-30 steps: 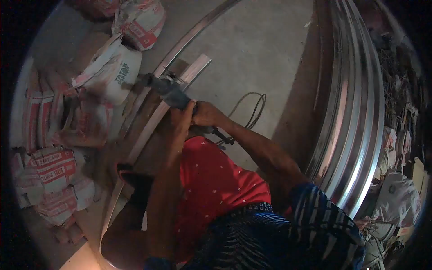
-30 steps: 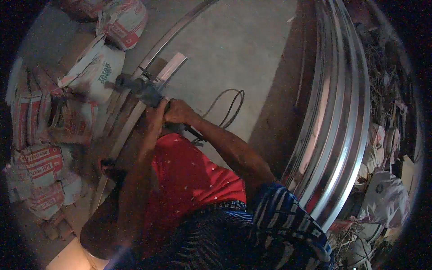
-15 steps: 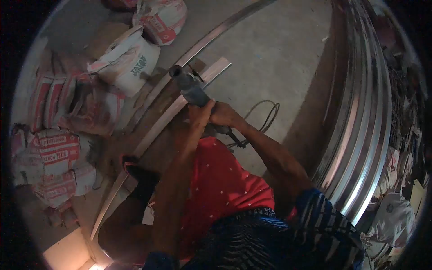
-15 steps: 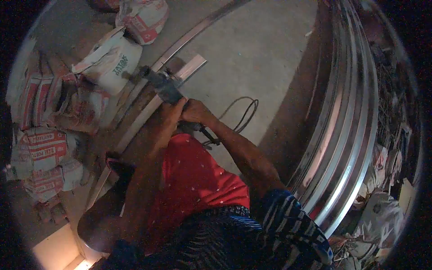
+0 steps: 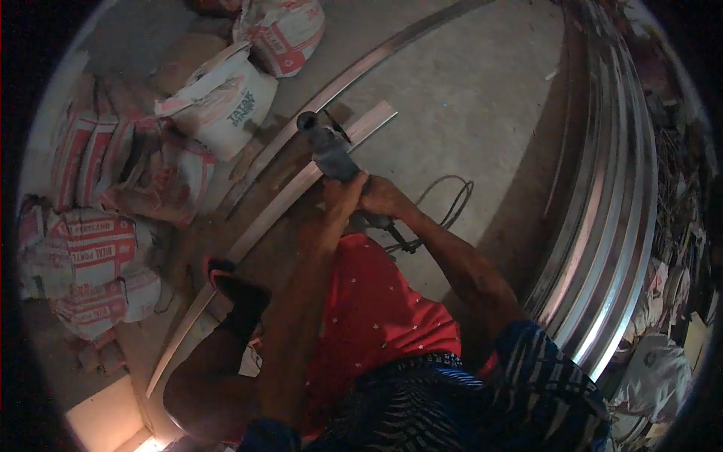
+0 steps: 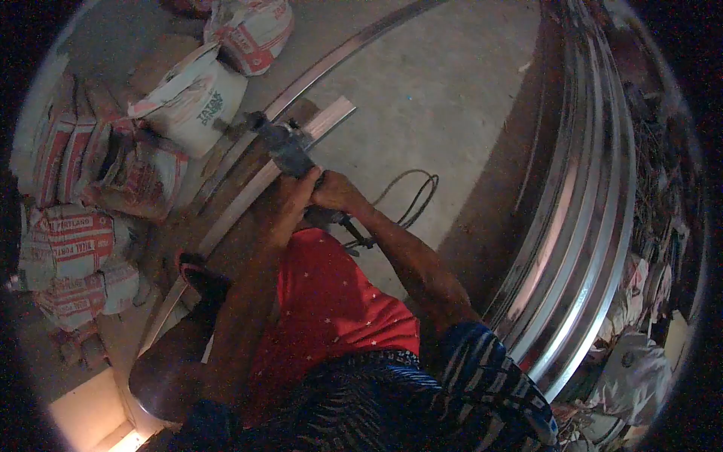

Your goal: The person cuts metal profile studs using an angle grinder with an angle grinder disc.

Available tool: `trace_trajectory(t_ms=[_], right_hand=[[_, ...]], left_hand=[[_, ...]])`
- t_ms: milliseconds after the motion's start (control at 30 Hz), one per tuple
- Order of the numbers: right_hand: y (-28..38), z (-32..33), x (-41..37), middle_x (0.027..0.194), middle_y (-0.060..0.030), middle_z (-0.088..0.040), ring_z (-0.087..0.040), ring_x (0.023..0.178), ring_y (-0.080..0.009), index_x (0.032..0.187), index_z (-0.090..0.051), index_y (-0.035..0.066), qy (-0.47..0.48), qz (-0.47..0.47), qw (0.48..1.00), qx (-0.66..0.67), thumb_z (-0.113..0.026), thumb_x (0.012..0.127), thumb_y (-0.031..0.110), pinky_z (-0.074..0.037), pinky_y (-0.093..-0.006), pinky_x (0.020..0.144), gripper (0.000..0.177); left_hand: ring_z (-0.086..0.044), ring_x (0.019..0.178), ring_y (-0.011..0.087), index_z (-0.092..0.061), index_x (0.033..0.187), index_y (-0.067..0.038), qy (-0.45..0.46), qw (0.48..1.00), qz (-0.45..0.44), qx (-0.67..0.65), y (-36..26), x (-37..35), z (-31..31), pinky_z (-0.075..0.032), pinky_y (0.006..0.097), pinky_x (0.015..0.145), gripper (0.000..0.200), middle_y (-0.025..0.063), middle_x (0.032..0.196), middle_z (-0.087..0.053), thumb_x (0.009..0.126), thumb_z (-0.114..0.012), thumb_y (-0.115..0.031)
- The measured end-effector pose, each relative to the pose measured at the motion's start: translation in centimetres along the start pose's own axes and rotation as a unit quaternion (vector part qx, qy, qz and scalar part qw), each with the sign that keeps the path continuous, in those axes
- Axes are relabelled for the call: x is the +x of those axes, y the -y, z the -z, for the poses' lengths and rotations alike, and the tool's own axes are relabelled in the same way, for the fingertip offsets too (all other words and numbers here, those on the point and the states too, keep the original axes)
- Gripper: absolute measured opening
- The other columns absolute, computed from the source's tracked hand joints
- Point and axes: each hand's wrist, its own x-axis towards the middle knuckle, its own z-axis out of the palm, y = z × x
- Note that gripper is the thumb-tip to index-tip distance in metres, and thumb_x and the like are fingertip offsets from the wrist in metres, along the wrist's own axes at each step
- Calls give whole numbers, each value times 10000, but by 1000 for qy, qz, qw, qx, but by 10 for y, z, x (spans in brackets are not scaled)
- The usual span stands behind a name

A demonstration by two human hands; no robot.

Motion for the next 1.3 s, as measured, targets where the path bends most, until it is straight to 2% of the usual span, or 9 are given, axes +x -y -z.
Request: trace_trajectory(t_ms=[367,467,667,767,800,867,1000,1200,1300], right_hand=[[11,4,0,1076,-281,-676,-657,1020,-412,1094,-672,-17,3,-30,999,-13,-767,675,502,-520,-457,864,674],[-8,-6,11,1063,-230,-674,-640,1006,-393,1078,-644,14,7,21,998,-66,-677,782,407,-507,-448,869,493],[41,26,-19,918,-210,-694,-674,836,-358,1043,-653,7,51,16,998,-35,-622,825,360,-526,-428,761,416],[58,35,-27,893,-205,-696,-675,805,-337,1011,-669,15,57,18,995,-80,-600,836,333,-523,-420,749,369],[57,32,-31,917,-203,-696,-674,851,-339,989,-675,25,18,19,1000,16,-606,841,341,-523,-421,783,356],[24,16,-9,980,-209,-697,-672,920,-343,1038,-670,21,46,49,995,-77,-650,804,377,-522,-433,822,426],[13,14,-3,1020,-227,-693,-665,968,-360,1059,-669,14,57,89,985,-140,-655,796,385,-519,-436,850,455],[59,39,-33,1027,-249,-685,-664,980,-374,1060,-664,12,65,-17,997,-23,-627,815,357,-529,-440,840,424],[35,21,-17,980,-188,-701,-677,958,-332,997,-682,9,47,20,995,-80,-693,781,295,-529,-414,834,358]], left_hand=[[-646,1067,353,-571,1213,70,-31,996,-47,-73,18,11,-9,-493,419,939,738,232,1153,-648,707,-777,-426],[-656,1049,309,-599,1165,73,-33,998,-42,-21,20,18,-5,-500,414,923,678,221,1134,-657,709,-777,-396],[-665,1017,293,-650,1055,67,-27,997,-58,-37,-4,1,-5,-510,416,894,591,204,1095,-674,685,-777,-376],[-625,1005,208,-598,1109,-9,26,998,-42,-29,-6,-2,-1,-507,367,855,487,110,1081,-655,769,-774,-310],[-630,996,208,-604,1100,-10,-21,998,-51,-7,-5,-2,-3,-511,367,849,480,108,1074,-658,768,-774,-311],[-640,978,207,-616,1083,-12,-111,991,-68,38,3,1,-14,-519,366,839,466,104,1059,-665,765,-775,-313],[-630,1086,325,-575,1197,11,-75,996,-53,4,41,34,-20,-507,425,916,724,188,1173,-614,648,-795,-407],[-664,982,285,-617,1111,-21,-71,988,-135,-37,24,20,-20,-531,412,851,582,151,1051,-656,667,-797,-353],[-682,872,248,-637,1046,-22,-101,985,-133,-33,-1,-8,-12,-549,389,784,506,118,921,-676,678,-799,-329]])
